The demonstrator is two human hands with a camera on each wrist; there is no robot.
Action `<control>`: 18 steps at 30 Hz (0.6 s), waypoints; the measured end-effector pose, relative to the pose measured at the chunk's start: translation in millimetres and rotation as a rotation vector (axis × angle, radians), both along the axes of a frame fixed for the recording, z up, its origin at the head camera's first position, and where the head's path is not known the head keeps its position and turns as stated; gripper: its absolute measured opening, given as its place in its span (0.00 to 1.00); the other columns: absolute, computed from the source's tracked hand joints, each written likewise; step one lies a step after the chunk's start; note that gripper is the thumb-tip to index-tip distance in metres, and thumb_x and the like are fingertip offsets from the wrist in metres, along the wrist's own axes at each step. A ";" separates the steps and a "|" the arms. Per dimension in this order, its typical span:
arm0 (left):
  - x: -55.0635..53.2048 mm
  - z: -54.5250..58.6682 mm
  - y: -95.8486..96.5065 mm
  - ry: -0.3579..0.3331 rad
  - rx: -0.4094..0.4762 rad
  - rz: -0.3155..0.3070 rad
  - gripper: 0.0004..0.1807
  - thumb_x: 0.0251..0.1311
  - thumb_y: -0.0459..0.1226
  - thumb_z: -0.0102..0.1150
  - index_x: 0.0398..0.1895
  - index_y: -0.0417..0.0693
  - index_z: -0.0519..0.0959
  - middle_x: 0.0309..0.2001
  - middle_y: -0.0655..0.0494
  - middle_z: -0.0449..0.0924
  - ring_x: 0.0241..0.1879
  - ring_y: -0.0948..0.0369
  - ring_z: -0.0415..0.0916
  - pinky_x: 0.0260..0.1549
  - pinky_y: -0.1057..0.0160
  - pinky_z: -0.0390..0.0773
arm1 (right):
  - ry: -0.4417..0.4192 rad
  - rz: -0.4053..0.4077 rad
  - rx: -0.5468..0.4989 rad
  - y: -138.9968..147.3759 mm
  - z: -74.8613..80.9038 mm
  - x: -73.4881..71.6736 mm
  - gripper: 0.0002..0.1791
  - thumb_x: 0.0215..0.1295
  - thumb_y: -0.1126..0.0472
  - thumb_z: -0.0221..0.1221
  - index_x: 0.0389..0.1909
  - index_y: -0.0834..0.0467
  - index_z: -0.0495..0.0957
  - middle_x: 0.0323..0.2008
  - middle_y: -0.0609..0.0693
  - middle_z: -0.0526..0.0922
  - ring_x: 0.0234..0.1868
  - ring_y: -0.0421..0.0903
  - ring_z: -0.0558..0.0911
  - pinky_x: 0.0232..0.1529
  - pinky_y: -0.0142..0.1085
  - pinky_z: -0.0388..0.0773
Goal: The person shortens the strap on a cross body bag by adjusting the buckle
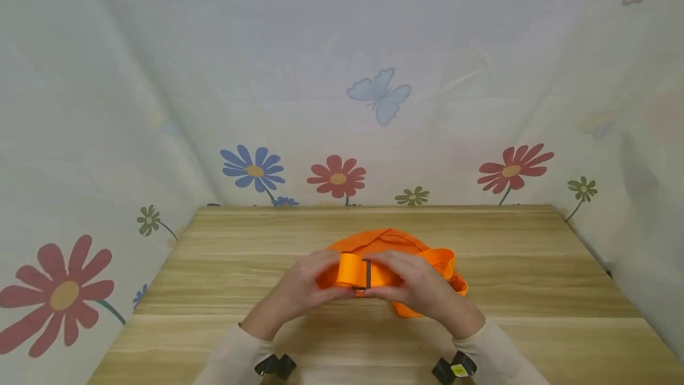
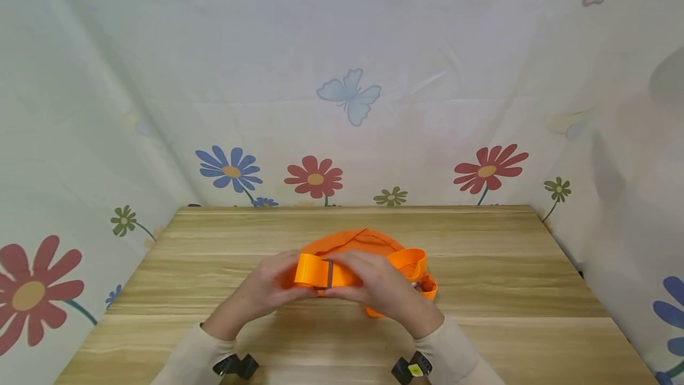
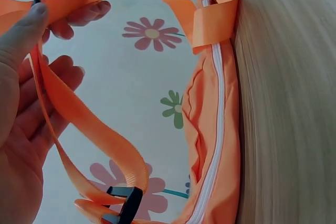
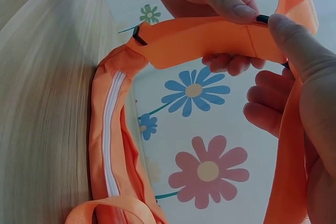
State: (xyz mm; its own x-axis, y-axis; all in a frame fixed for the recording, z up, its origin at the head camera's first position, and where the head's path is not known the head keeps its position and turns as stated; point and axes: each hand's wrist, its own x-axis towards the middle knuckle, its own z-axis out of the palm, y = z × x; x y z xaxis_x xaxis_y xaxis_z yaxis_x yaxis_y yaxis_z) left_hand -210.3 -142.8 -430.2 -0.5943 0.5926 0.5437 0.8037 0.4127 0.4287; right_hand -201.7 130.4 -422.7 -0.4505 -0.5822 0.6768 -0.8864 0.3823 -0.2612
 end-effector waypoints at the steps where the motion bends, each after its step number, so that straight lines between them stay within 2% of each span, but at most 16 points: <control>1: 0.3 0.2 -0.4 -0.005 0.000 0.004 0.28 0.55 0.40 0.84 0.59 0.47 0.84 0.53 0.55 0.90 0.50 0.59 0.86 0.55 0.59 0.89 | 0.001 -0.004 0.001 0.2 -0.1 0.1 0.31 0.55 0.54 0.81 0.60 0.57 0.84 0.52 0.49 0.91 0.49 0.46 0.90 0.53 0.36 0.90; 7: 2.0 1.1 -3.9 -0.021 -0.001 0.017 0.27 0.57 0.41 0.82 0.60 0.48 0.85 0.55 0.55 0.90 0.52 0.57 0.88 0.55 0.57 0.89 | 0.006 -0.020 0.003 1.7 -0.8 0.5 0.30 0.58 0.51 0.80 0.60 0.57 0.84 0.52 0.49 0.91 0.50 0.47 0.90 0.53 0.37 0.90; 14: 1.7 1.9 -11.9 0.001 -0.012 0.036 0.28 0.56 0.40 0.83 0.60 0.48 0.85 0.57 0.54 0.91 0.55 0.55 0.89 0.58 0.52 0.89 | 0.050 -0.017 -0.023 2.3 -2.2 -2.1 0.35 0.48 0.57 0.85 0.59 0.58 0.84 0.51 0.50 0.91 0.48 0.47 0.91 0.54 0.35 0.89; 18: 1.2 0.8 -18.2 0.033 -0.018 0.052 0.28 0.55 0.41 0.84 0.60 0.49 0.86 0.56 0.55 0.91 0.55 0.55 0.89 0.57 0.52 0.89 | 0.057 -0.009 -0.026 2.6 -2.2 -3.3 0.36 0.46 0.60 0.85 0.59 0.59 0.84 0.52 0.50 0.91 0.48 0.47 0.91 0.55 0.36 0.89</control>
State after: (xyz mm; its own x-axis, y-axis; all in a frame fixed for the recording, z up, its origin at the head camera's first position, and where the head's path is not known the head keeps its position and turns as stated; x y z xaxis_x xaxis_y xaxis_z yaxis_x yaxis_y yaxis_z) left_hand -209.1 -161.0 -429.4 -0.6066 0.5714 0.5528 0.7944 0.4616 0.3948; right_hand -205.0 133.0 -424.9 -0.4163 -0.5599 0.7164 -0.8965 0.3841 -0.2207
